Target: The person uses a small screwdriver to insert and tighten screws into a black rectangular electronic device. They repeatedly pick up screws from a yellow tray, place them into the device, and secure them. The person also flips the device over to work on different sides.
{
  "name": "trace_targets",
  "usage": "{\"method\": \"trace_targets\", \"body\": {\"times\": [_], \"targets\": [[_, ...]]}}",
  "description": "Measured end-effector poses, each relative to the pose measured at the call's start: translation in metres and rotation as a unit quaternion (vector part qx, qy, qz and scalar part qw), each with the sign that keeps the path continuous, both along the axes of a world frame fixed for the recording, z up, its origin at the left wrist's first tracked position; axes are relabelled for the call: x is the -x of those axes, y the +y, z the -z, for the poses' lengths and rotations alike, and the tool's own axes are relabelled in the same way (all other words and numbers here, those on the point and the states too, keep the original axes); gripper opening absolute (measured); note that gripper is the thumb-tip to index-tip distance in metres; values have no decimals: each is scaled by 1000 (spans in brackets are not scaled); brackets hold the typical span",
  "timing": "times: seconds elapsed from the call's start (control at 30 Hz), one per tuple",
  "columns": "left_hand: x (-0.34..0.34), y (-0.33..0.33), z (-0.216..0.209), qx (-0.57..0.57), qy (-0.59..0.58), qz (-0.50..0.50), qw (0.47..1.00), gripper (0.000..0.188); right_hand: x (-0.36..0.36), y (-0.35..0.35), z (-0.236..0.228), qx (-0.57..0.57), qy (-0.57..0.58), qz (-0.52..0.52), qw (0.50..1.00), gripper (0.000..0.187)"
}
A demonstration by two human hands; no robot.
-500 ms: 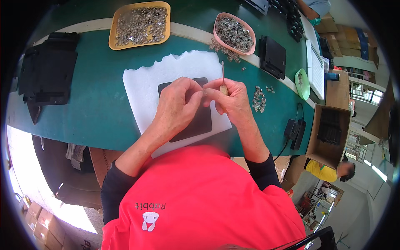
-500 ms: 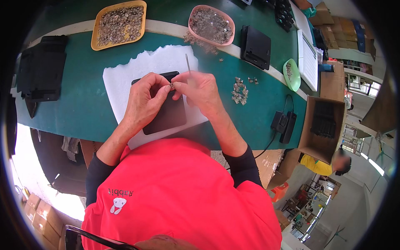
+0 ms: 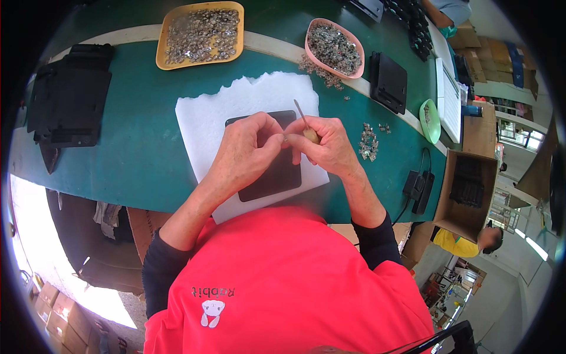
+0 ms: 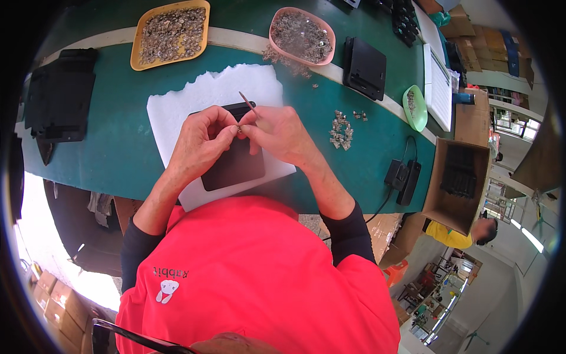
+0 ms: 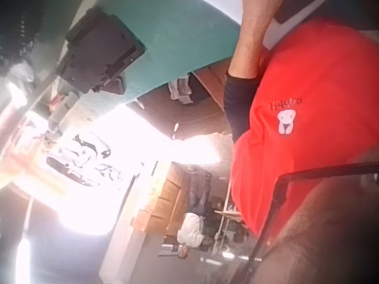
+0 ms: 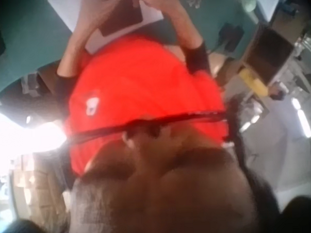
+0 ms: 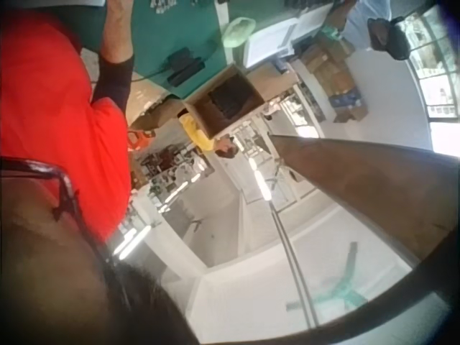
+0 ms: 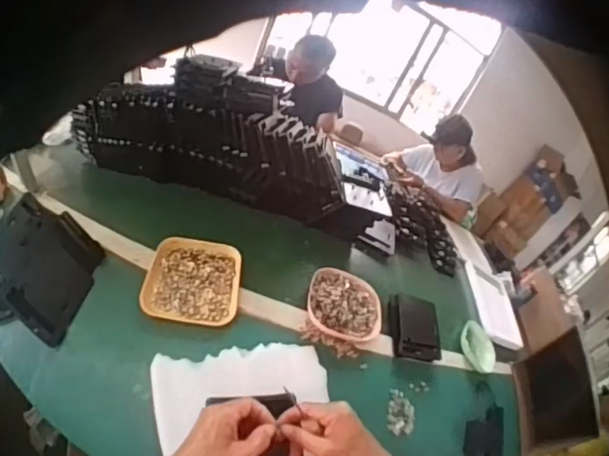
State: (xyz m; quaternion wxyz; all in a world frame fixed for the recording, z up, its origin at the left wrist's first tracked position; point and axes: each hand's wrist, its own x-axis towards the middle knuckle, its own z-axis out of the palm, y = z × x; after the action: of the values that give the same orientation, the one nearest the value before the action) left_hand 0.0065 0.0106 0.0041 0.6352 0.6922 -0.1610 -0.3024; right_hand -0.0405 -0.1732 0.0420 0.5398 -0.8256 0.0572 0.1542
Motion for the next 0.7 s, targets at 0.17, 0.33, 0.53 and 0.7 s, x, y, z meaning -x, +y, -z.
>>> {"method": "trace_targets", "body": {"times": [0.17,0.33,0.53,0.7], "targets": [[-1,9,-11,-15,6,-25,1000,13,-7,10,1,9,-80,-16,997,9],[-5,12,-12,35,83,-53,995,16,-8,11,1,9,-32,16,999,13],[-5,26,-8,78,122,-134,980,11,-11,-11,20,118,-105,129,979,20],[-8,22,-13,34,96,-162,982,11,-4,-16,42,184,-224,52,956,21]]}}
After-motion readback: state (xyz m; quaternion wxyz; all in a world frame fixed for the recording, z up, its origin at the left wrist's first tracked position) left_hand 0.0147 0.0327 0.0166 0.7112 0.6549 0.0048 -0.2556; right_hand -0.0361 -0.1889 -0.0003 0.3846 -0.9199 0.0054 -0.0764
